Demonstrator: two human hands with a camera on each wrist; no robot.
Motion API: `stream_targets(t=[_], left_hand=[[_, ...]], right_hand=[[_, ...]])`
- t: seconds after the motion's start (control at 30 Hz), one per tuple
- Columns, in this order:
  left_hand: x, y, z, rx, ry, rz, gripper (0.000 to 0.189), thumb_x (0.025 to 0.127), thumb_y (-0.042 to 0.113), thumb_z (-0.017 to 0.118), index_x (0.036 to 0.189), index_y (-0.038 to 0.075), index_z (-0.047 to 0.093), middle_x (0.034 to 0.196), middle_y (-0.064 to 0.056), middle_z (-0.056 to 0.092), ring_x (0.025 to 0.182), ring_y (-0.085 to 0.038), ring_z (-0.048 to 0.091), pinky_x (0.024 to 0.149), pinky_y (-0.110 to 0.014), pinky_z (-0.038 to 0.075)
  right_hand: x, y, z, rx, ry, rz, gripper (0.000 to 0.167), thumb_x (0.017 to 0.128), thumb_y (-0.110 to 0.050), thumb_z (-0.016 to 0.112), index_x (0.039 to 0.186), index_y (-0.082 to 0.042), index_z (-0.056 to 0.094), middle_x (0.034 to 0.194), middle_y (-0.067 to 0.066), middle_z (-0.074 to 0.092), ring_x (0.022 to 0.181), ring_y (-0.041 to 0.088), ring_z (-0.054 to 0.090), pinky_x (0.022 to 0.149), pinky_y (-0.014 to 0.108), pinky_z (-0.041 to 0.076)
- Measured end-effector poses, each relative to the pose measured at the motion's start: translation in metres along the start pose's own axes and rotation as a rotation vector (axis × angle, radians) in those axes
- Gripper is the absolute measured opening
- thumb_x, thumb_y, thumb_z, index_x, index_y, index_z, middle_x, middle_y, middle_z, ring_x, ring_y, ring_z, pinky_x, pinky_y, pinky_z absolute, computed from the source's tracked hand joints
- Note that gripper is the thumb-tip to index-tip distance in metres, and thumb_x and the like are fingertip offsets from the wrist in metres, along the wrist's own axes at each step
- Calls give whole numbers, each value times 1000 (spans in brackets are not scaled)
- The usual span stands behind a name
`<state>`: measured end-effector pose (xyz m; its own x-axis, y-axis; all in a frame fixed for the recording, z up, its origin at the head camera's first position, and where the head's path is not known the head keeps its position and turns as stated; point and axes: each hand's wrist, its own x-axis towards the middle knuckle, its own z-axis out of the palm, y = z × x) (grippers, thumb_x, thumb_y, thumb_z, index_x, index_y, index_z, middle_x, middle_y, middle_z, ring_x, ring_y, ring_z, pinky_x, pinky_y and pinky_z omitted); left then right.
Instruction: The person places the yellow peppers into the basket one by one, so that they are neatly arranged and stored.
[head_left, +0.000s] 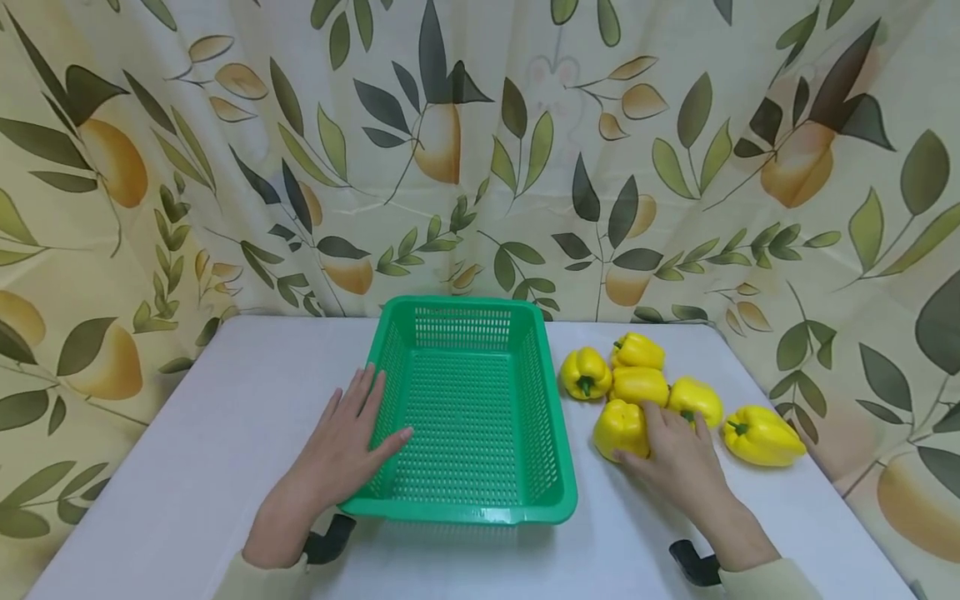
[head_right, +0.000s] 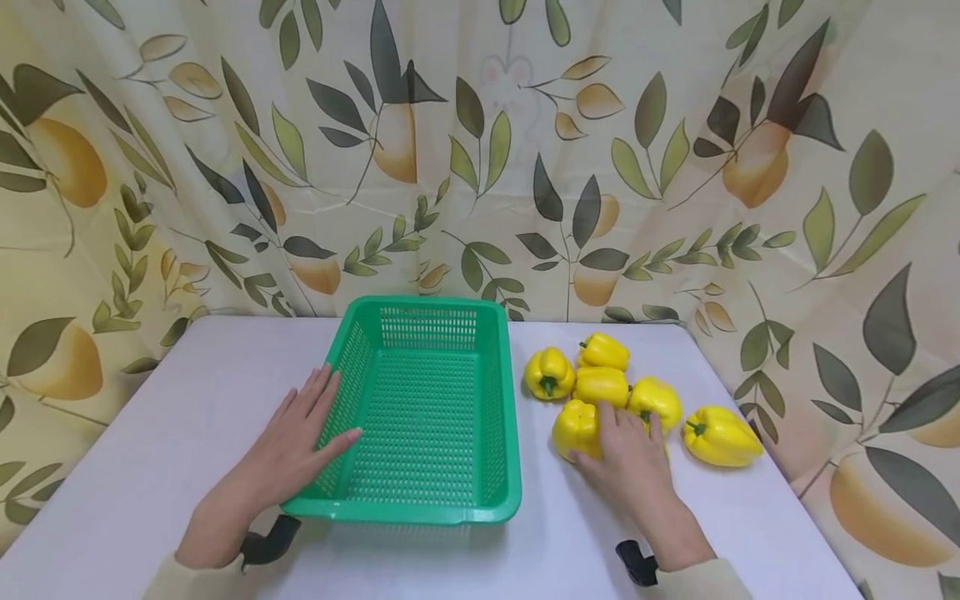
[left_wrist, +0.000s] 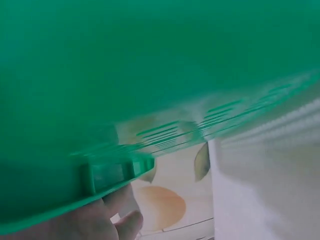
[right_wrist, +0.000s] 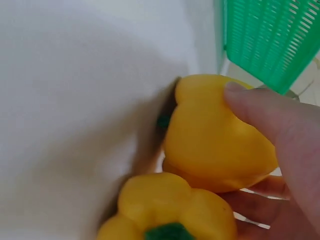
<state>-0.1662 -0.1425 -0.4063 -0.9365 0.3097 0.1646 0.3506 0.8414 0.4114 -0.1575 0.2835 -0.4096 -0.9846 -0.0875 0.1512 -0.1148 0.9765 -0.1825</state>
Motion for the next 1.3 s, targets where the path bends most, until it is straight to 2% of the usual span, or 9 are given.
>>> stream_targets(t=[0.13,0.37,0.6,0.83,1.0,1.1,1.23,1.3], left_hand=[[-3,-1,-3,-26,19,-6,91,97,62,44,158,2,13,167,-16,8,155,-35,6,122,-60,14],[-5,3,-7,42,13,-14,95,94,65,47,158,1,16,166,-20,10,154,-38,7,122,-60,16],[-7,8,-5,33,15,-10,97,92,65,51,158,2,17,166,-21,10,153,-41,9,121,-60,20],[-5,9,-1,17,18,-14,98,91,62,56,158,2,17,166,-21,9,154,-39,8,121,-59,19],[-4,9,1,9,23,-13,98,91,58,59,158,1,17,166,-21,8,154,-40,8,121,-59,19],[-3,9,2,14,28,-15,98,90,58,59,157,0,17,166,-21,9,153,-40,10,121,-59,20],[-2,9,3,10,33,-11,97,91,57,60,157,-1,18,166,-21,10,154,-39,9,121,-58,20],[-1,9,3,10,33,-11,97,91,57,59,157,-1,18,166,-22,10,154,-38,9,122,-58,20]], right_hand=[[4,-3,4,29,49,-10,82,74,-32,86,131,10,46,120,35,61,115,51,55,108,77,18],[7,-8,7,19,94,-44,81,70,-33,88,127,11,53,122,37,57,118,52,50,110,73,22],[4,-11,10,33,125,-61,76,69,-25,90,123,12,51,114,34,57,105,48,54,95,62,45],[5,-11,7,41,155,-99,74,69,-16,88,126,9,48,110,29,58,96,41,57,89,57,50],[6,-12,5,62,136,-98,70,71,-12,85,128,2,49,115,29,45,87,37,57,79,56,54],[7,-12,4,69,113,-108,69,72,-10,84,133,-4,51,118,30,40,83,34,55,72,50,55],[8,-10,3,41,98,-114,79,71,-11,83,143,-9,50,120,30,40,83,32,53,68,41,51],[8,-11,2,35,88,-95,85,71,-13,84,146,-7,45,120,30,42,83,32,53,69,43,51]])
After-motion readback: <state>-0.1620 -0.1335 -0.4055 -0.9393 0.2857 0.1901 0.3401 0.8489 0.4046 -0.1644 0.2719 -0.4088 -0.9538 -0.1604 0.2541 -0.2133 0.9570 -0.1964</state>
